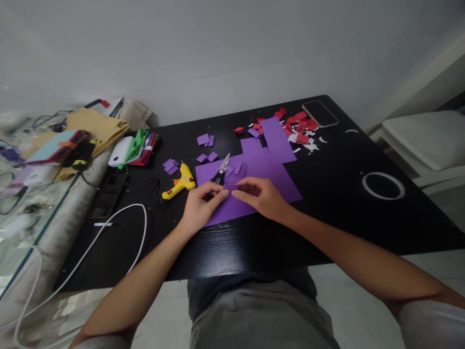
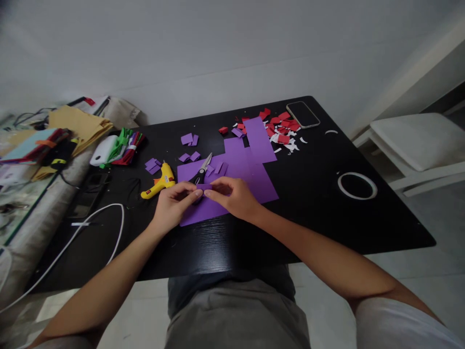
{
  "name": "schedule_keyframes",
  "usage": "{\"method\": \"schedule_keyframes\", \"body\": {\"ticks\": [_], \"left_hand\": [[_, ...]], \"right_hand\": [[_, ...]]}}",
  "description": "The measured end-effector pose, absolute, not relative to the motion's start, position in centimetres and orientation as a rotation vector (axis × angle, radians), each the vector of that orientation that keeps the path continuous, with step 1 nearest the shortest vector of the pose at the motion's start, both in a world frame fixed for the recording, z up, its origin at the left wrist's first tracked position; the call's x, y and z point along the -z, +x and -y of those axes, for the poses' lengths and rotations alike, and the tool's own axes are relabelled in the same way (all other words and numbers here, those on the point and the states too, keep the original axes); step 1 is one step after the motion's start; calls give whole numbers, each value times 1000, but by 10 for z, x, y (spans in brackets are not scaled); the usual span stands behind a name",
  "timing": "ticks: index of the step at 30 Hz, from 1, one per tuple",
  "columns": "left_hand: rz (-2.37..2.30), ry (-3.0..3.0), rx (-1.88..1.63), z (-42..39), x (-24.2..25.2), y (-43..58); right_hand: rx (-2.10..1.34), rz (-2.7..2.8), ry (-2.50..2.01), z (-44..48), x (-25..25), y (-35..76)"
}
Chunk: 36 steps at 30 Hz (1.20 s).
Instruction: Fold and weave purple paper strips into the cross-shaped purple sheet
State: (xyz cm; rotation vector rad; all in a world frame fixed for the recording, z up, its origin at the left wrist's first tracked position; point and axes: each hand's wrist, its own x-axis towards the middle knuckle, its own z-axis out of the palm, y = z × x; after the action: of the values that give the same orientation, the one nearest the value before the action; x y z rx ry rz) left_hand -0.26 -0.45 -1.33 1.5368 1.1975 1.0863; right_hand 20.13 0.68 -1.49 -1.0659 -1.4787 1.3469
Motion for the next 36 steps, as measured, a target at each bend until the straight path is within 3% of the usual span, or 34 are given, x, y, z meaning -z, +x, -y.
{"method": "schedule_keyframes", "body": {"ticks": [19, 27, 30, 36], "left_hand": [[-1210, 1868, -1029, 1, 6, -13], [-1546, 2125, -1099, -10, 5, -27], [-1911, 2245, -923, -18, 2, -38], [-2446, 2163, -185, -26, -3, -57]], "right_hand": [[-1336, 1485, -1070, -11, 18, 203], [-1449, 1335, -1055, -15, 16, 205], [-1451, 1275, -1092, -16, 13, 207], [-1424, 1143, -1160, -23, 13, 210]]}}
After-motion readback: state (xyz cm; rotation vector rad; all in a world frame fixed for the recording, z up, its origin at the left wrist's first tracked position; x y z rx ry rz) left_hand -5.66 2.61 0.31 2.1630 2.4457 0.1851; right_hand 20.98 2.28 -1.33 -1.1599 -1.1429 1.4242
